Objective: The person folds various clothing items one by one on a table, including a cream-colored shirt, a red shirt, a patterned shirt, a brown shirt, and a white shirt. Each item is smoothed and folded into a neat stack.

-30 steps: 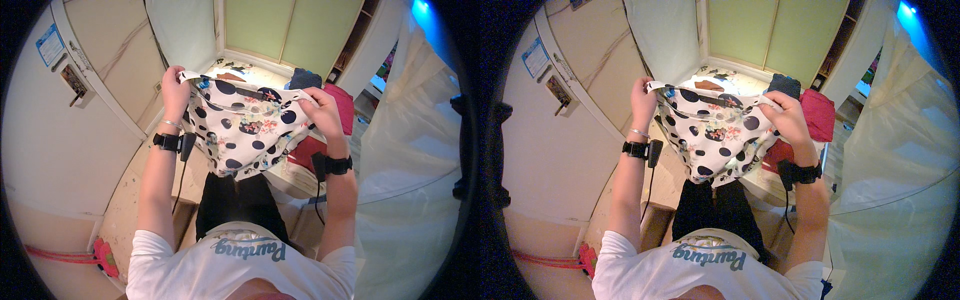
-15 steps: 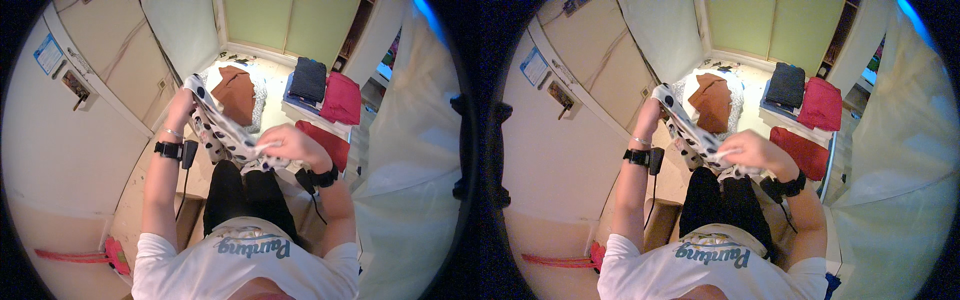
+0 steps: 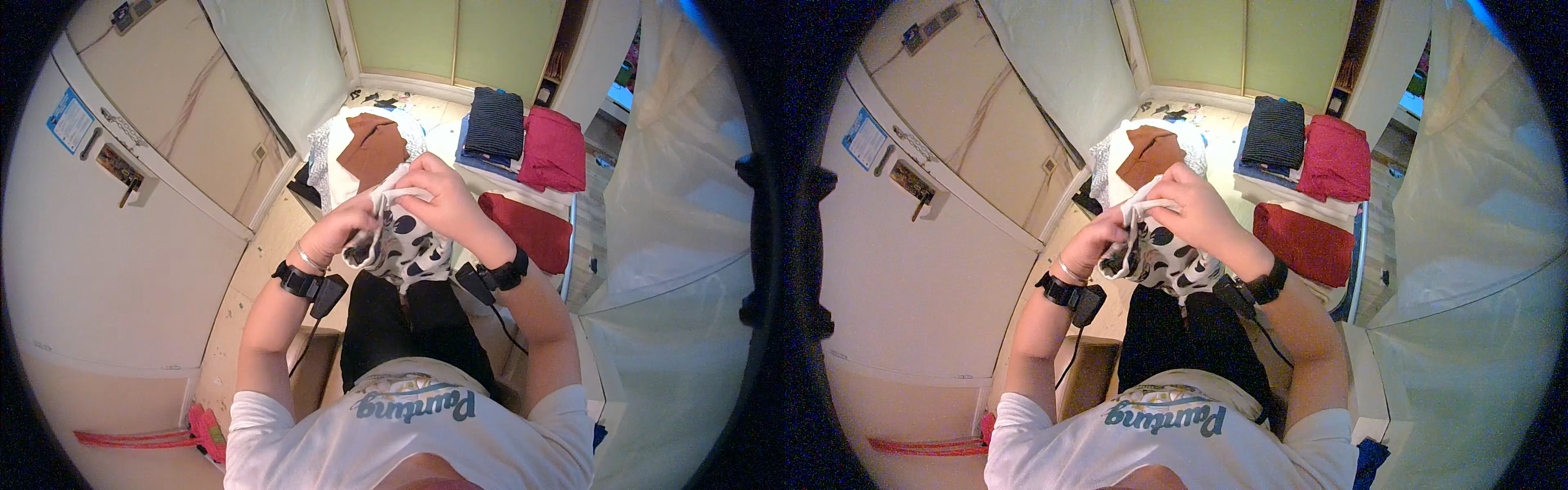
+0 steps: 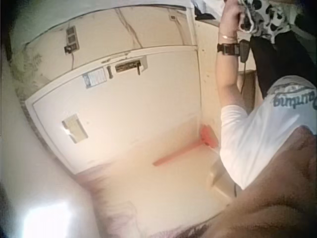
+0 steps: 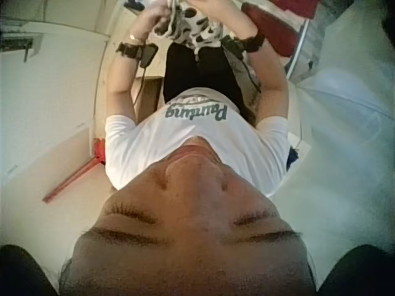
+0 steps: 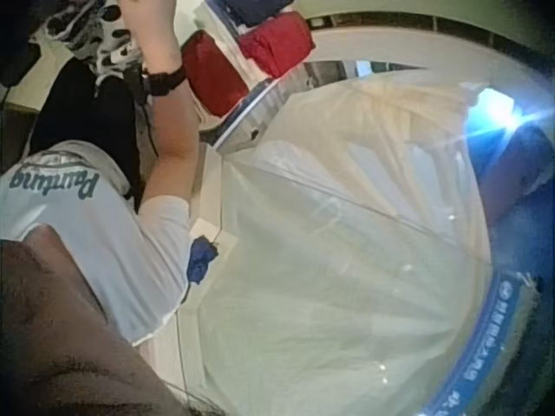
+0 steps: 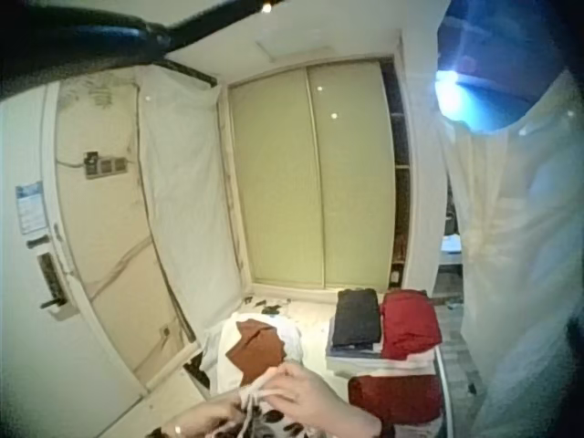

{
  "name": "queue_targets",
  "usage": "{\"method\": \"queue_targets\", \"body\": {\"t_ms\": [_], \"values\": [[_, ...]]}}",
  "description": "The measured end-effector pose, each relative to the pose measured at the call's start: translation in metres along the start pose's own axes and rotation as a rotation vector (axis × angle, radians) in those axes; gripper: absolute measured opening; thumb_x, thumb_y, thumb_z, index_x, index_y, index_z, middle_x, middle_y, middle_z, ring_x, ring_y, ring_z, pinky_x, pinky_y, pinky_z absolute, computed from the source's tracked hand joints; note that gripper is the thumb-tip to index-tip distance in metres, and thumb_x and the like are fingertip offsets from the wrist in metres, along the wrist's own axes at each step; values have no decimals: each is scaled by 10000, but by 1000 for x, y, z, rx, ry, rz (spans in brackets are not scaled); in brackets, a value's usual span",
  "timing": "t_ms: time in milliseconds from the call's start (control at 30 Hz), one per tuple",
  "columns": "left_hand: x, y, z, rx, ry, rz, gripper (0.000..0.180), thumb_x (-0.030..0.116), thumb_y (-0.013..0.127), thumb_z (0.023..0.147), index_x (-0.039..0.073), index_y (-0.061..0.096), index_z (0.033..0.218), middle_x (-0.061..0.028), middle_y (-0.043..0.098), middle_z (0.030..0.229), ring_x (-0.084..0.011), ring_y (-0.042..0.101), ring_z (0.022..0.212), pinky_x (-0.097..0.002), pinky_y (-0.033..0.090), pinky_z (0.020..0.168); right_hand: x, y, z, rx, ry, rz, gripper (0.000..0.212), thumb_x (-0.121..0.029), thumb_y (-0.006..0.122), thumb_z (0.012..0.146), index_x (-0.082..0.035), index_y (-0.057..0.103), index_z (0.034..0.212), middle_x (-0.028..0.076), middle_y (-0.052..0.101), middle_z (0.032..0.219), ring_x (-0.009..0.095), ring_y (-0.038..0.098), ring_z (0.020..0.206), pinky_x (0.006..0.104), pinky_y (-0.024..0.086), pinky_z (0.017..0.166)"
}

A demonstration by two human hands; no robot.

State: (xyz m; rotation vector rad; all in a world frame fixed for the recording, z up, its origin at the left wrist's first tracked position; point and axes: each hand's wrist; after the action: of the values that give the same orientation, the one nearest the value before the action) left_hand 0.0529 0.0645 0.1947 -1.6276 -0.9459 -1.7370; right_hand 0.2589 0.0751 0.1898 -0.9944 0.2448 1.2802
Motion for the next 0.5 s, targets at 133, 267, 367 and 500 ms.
{"method": "queue_targets", "body": {"t_ms": [133, 267, 367, 500], "values": [[-5, -1, 8, 2, -64, 319, 399, 127, 546, 923, 46, 525, 1314, 5, 626, 1074, -72, 579, 922, -248, 483, 803, 11, 11, -1, 7, 60, 22, 165, -145, 715, 790, -41, 662, 907, 98, 574, 900, 237, 601, 816, 340, 485, 710], [-28, -12, 15, 128, -10, 307, 378, 86, 548, 886, 16, 539, 1258, -16, 624, 1058, -85, 575, 923, -250, 482, 801, 18, 23, -12, -137, 512, 425, 306, -199, 741, 803, -33, 581, 1005, 84, 596, 943, 147, 593, 861, 313, 489, 731], [-30, -22, 14, 272, -58, 289, 329, 72, 516, 888, 13, 588, 1204, -25, 650, 1086, -124, 586, 994, -263, 461, 880, 63, 46, -48, -58, 334, 431, 410, -209, 754, 797, -12, 522, 1071, 82, 602, 978, 152, 582, 857, 315, 491, 789], [-19, -61, 5, 388, -39, 184, 299, 107, 478, 861, -2, 617, 1102, -35, 661, 1043, -135, 605, 932, -266, 474, 852, 51, 50, -68, -311, 508, 496, 339, -141, 681, 873, 8, 605, 1168, 43, 653, 1009, 98, 577, 907, 278, 479, 833]]}}
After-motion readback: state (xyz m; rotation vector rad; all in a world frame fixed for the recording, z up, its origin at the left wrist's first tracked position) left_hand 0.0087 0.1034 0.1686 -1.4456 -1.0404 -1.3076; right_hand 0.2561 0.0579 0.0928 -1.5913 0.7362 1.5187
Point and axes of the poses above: each hand's wrist, its own z-axis towards the middle knuckle, its own y-axis out of the palm, x = y × z
